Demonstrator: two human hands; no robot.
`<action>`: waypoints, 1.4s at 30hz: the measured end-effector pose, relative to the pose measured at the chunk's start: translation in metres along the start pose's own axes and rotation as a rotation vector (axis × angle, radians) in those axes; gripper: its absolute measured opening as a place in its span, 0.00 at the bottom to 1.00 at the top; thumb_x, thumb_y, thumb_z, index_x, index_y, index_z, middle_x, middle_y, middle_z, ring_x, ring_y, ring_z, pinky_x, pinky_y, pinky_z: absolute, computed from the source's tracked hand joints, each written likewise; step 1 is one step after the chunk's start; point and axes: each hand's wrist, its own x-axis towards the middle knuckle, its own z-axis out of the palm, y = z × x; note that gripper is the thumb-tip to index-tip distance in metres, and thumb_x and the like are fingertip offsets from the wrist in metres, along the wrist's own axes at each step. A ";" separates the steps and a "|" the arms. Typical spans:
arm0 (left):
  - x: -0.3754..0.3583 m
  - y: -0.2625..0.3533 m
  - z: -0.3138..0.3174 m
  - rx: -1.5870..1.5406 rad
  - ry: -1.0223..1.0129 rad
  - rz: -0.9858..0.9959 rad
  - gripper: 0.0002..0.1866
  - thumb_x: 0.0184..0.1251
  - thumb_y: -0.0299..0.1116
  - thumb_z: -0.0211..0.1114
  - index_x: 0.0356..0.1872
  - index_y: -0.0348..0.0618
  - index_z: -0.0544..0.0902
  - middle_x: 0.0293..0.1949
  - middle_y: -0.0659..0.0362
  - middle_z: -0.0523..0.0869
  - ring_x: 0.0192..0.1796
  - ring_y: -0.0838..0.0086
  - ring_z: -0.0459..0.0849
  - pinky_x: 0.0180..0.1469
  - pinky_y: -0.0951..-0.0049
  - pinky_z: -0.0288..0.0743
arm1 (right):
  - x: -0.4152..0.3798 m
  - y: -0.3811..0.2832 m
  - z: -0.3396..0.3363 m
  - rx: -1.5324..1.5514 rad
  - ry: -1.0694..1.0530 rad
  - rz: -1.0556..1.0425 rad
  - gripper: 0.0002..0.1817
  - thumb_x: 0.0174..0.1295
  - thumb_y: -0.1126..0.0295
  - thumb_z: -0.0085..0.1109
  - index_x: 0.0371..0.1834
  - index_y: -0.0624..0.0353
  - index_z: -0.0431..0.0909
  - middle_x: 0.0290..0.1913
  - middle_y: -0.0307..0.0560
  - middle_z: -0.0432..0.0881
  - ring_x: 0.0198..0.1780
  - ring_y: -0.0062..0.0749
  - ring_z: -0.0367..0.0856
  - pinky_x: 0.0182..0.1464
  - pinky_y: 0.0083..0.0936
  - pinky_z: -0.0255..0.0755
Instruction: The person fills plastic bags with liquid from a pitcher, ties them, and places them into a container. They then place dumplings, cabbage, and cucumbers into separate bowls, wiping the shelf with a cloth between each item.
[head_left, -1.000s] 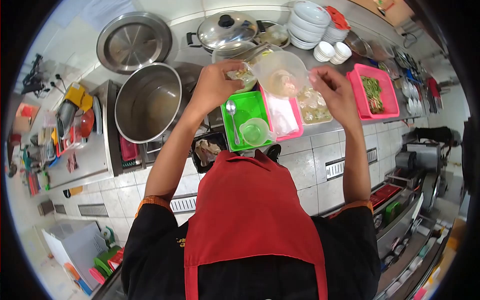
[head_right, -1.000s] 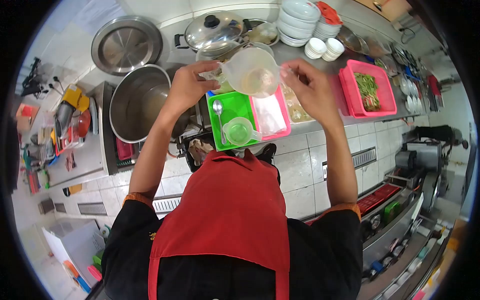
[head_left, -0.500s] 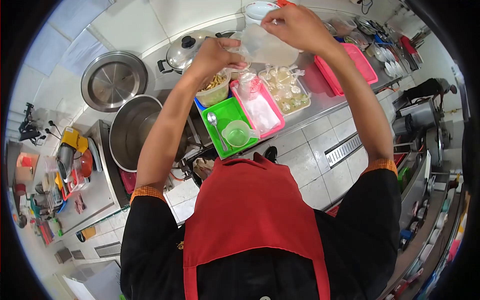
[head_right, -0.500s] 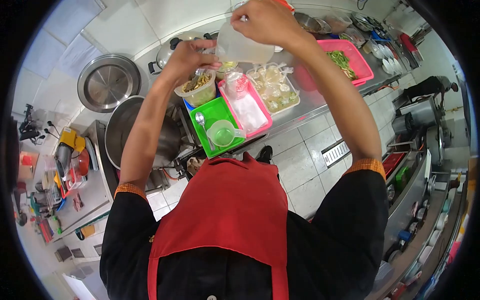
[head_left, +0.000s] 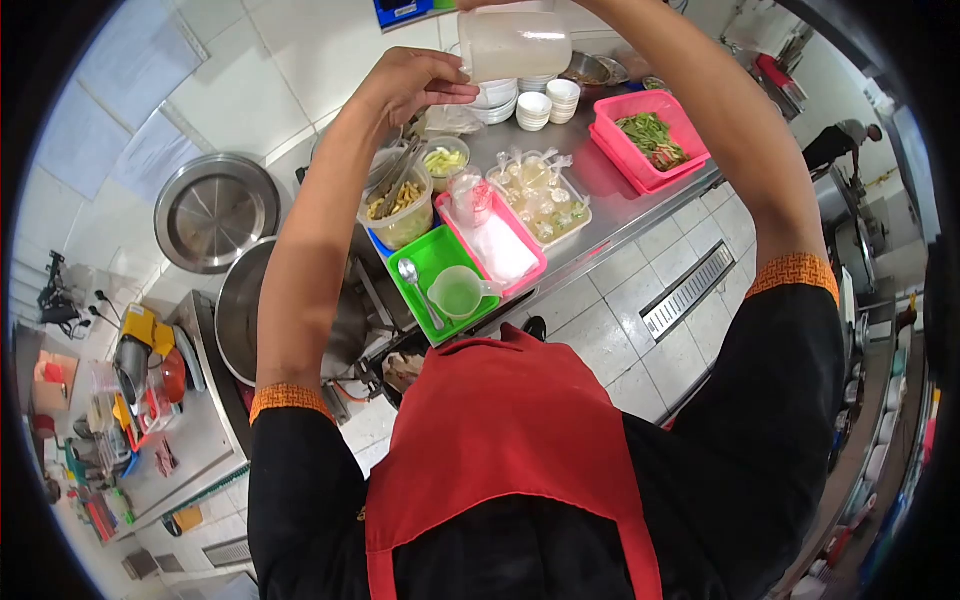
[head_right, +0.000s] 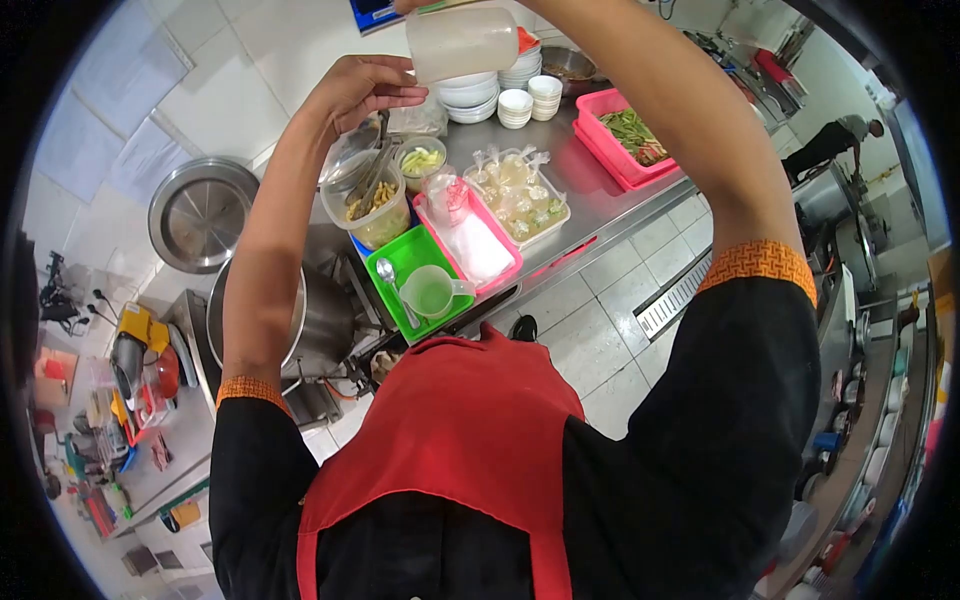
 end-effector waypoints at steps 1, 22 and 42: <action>0.003 0.003 0.001 0.007 -0.014 0.010 0.20 0.61 0.18 0.61 0.54 0.17 0.70 0.45 0.37 0.82 0.43 0.56 0.87 0.51 0.66 0.85 | 0.004 0.003 -0.004 -0.014 -0.015 -0.057 0.14 0.48 0.60 0.61 0.34 0.56 0.87 0.33 0.52 0.86 0.36 0.42 0.84 0.39 0.35 0.76; 0.026 0.037 0.044 -0.300 -0.219 -0.222 0.13 0.63 0.17 0.57 0.47 0.22 0.72 0.49 0.38 0.80 0.48 0.52 0.85 0.52 0.59 0.85 | 0.048 -0.055 -0.043 -0.639 -0.374 0.095 0.15 0.48 0.62 0.67 0.41 0.47 0.86 0.40 0.45 0.87 0.41 0.34 0.85 0.44 0.33 0.78; -0.314 -0.072 -0.010 0.297 0.803 0.083 0.27 0.47 0.13 0.61 0.54 0.30 0.79 0.49 0.51 0.85 0.45 0.72 0.85 0.49 0.75 0.79 | -0.258 -0.018 0.178 1.321 -0.678 0.072 0.07 0.65 0.64 0.57 0.36 0.55 0.78 0.31 0.30 0.78 0.27 0.11 0.66 0.27 0.16 0.60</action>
